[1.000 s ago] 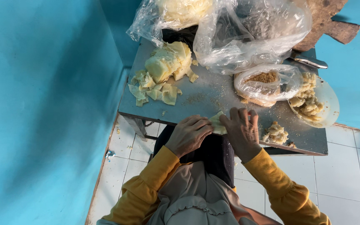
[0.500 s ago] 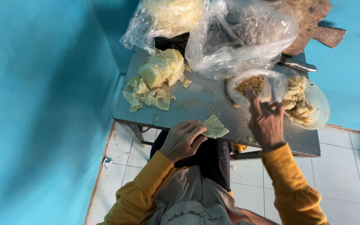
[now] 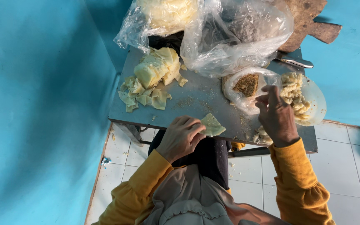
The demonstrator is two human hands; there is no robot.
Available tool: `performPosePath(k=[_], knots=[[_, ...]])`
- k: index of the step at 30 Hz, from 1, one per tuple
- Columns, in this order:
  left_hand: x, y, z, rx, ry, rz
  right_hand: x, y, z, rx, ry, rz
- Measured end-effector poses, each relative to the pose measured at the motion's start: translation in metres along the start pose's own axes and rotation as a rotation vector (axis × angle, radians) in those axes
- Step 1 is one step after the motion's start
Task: The person sits at a small metal table folding triangular dough wrappers around a brown filling. They pinch the wrapper edges closed by hand, place each finished pastry on a plate with others, and take more filling from a plastic-lined bowl as they work.
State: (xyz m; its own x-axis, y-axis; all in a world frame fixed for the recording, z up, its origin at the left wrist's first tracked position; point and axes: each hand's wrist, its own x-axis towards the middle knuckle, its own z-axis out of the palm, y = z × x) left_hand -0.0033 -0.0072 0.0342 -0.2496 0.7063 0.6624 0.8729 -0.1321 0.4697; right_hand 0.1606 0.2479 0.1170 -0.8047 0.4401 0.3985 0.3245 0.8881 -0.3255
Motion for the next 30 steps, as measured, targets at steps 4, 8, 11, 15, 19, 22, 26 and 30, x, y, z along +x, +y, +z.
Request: performPosePath(k=[4, 8, 11, 15, 19, 22, 26, 30], knots=[[-0.005, 0.008, 0.006, -0.019, -0.014, 0.007, -0.001, -0.016, 0.024, 0.094, -0.058, -0.167], [-0.004, 0.011, 0.009, -0.039, -0.003, -0.021, -0.017, -0.017, 0.048, -0.003, -0.228, -0.064], [0.004, 0.011, 0.010, 0.014, 0.058, -0.020, -0.013, 0.004, 0.031, -0.078, -0.169, -0.104], [0.049, 0.008, 0.030, 0.017, 0.159, -0.127, 0.001, 0.018, -0.006, -0.201, 0.005, -0.164], [0.124, -0.010, 0.069, 0.072, 0.195, -0.232, 0.017, 0.001, -0.007, -0.209, -0.009, 0.276], [0.160, -0.016, 0.089, 0.326, 0.044, -0.330, 0.033, -0.008, 0.008, -0.339, -0.131, 0.442], [0.180, -0.019, 0.084, 0.218, -0.086, -0.488, 0.036, -0.011, 0.005, -0.200, -0.013, 0.401], [0.192, -0.035, 0.064, -0.556, 0.024, -0.901, 0.025, -0.018, -0.008, 0.496, 0.270, 0.429]])
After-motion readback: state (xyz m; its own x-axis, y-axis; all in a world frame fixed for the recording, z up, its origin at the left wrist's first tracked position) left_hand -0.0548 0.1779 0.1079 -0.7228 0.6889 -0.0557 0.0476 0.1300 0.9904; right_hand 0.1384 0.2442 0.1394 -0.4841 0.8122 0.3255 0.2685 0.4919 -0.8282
